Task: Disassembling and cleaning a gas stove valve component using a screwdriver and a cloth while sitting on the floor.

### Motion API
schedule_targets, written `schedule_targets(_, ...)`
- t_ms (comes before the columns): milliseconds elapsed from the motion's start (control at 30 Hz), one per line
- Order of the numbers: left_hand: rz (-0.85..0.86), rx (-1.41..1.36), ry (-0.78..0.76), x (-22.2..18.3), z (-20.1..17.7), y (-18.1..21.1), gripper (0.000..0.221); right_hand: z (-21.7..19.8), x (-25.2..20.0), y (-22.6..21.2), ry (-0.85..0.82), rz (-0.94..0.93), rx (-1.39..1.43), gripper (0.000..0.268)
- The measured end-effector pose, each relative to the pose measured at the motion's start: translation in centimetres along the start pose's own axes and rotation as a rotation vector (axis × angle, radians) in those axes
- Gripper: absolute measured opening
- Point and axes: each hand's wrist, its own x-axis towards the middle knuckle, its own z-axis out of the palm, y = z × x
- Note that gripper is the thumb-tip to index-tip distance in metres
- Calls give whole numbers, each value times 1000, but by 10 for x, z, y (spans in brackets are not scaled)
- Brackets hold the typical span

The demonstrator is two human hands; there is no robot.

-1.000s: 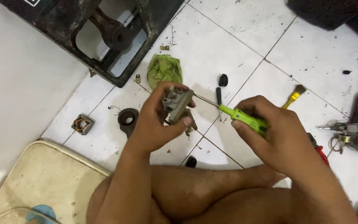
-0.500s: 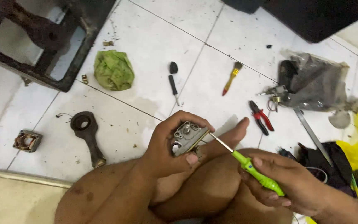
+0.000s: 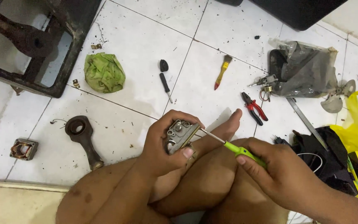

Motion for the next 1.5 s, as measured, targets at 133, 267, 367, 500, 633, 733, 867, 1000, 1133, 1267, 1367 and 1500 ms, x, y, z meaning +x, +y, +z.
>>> schedule_targets(133, 8, 134, 18, 2, 1, -3, 47, 7, 2, 6, 131, -91, -271, 27)
schedule_targets(267, -3, 142, 45, 1, 0, -3, 47, 14, 4, 12, 275, -323, -417, 21)
schedule_targets(367, -14, 138, 48, 2, -2, -4, 46, 16, 7, 18, 338, -409, -612, 23)
schedule_targets(500, -65, 170, 103, 5, 2, -2, 44, 9, 14, 12, 480, -616, -744, 23)
schedule_targets(633, -54, 281, 98, 7, 1, -2, 48, 7, 23, 10, 524, -675, -754, 21)
schedule_targets(733, -80, 242, 92, 11, -1, 1, 65, 8, 38, 14, 471, -521, -595, 25)
schedule_targets(867, -82, 177, 72, 16, -11, 3, 64, 6, 59, -12, 269, -217, -138, 20)
schedule_targets(1000, -22, 113, 237, 21, -29, -7, 73, 21, 95, -16, 236, -206, 30, 16)
schedule_targets(1133, -62, 252, 453, 25, -45, 5, 85, 42, 130, -37, 208, -197, 465, 17)
schedule_targets(1267, -168, 272, 581, 28, -54, 0, 85, 76, 163, -44, 170, -294, 829, 13)
schedule_targets(1367, -263, 125, 672, 27, -58, -14, 72, 101, 178, -38, 86, -311, 925, 16)
schedule_targets(1500, -314, 92, 681, 29, -59, -29, 75, 107, 188, -28, -1, -304, 930, 21)
